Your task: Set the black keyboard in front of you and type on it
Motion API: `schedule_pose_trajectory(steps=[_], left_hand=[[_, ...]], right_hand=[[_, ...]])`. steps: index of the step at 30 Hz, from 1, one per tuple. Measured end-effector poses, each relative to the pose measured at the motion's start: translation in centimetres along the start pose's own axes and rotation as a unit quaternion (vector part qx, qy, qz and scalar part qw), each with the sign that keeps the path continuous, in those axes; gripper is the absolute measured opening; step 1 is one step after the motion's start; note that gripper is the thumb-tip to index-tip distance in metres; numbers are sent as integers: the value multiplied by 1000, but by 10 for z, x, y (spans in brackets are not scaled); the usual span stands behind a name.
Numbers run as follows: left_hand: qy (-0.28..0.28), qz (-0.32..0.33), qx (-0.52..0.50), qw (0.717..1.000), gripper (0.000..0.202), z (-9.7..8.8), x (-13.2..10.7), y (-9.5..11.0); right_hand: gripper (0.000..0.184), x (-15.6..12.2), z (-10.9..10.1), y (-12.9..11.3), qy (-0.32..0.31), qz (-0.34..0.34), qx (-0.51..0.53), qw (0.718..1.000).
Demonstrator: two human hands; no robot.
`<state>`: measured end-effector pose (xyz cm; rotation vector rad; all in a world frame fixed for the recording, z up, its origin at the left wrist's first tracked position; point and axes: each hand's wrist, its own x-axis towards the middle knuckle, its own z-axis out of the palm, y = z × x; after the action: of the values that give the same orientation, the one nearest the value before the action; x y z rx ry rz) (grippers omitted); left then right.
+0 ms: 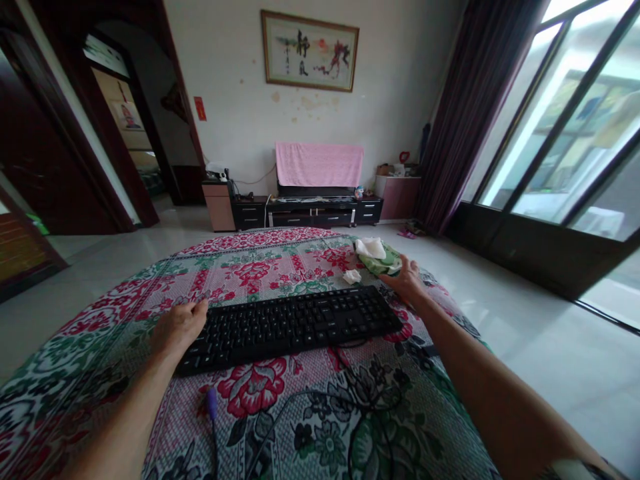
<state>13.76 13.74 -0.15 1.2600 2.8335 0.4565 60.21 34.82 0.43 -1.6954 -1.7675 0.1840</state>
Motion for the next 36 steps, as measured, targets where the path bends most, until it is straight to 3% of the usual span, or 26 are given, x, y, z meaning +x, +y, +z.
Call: schedule_pose_trajectory(steps=[6, 11, 14, 18, 20, 23, 27, 36], left_hand=[[-12, 15, 10, 1000, 55, -1, -2, 5], [-14, 26, 19, 999, 54, -1, -3, 13], [-8, 46, 22, 999, 52, 0, -5, 15], [-4, 60, 6, 998, 53, 2, -5, 12], [-9, 54, -9, 998, 53, 3, -4, 10], [-12, 43, -23, 999, 53, 5, -2, 9], [-17, 57, -20, 998, 53, 6, -1, 10], [-28, 72, -11, 997, 53, 10, 6, 6]], right_hand=[[46, 23, 20, -5, 3, 1, -27, 1000], [46, 34, 30, -10, 7, -36, -27, 999], [58, 31, 33, -15, 2, -55, -11, 998], [73, 17, 25, -20, 37, -60, 13, 997], [64, 7, 17, -21, 31, -34, -2, 999], [44, -10, 6, -23, -41, -18, -31, 999], [31, -38, -3, -33, -111, -64, -62, 990], [32, -68, -15, -39, -119, -86, -24, 989]])
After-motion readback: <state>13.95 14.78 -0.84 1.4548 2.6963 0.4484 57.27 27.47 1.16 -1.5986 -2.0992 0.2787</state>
